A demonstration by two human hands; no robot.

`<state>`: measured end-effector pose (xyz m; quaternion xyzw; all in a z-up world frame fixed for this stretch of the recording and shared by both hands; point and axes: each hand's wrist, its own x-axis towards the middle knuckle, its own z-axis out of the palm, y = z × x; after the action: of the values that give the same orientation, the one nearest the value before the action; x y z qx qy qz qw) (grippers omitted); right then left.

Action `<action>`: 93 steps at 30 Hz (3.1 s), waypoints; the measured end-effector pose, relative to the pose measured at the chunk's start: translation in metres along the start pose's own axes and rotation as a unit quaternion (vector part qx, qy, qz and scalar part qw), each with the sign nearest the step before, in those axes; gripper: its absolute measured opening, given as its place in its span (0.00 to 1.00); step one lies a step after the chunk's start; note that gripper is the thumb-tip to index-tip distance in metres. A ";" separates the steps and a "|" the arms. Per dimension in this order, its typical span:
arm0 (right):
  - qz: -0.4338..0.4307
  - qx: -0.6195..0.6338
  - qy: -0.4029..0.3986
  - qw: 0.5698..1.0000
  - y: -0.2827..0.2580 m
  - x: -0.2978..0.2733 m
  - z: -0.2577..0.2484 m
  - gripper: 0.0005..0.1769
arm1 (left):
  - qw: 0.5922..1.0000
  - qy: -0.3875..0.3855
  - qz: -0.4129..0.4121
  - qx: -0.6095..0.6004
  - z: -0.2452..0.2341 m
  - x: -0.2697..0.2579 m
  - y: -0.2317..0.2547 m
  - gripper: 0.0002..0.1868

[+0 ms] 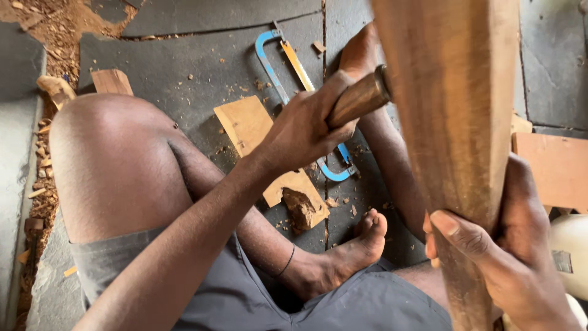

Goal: The person sits on the floor and uses a chisel and mallet to carve a piece of wood. They repeatedly strike the chisel to shape the wood, occasionally inspecting the progress. Later, they use a hand saw to cut a smaller piece of wood.

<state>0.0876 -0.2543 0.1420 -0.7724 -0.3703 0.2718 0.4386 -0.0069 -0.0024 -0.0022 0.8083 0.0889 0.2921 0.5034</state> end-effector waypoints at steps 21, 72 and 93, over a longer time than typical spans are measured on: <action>0.142 0.189 -0.082 0.968 0.049 0.013 -0.038 0.32 | 0.999 -0.022 0.003 0.036 0.007 0.005 -0.015 0.18; 0.325 0.241 0.056 0.913 0.148 -0.026 0.083 0.27 | 0.995 0.068 0.070 -0.032 -0.035 -0.001 0.006 0.17; 0.228 0.257 0.068 0.937 0.119 -0.037 0.075 0.28 | 0.990 0.108 0.020 -0.093 -0.040 -0.032 0.018 0.08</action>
<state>0.0502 -0.2887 0.0058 -0.7137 -0.0708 0.3974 0.5725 -0.0581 0.0054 0.0138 0.7235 0.0990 0.3943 0.5579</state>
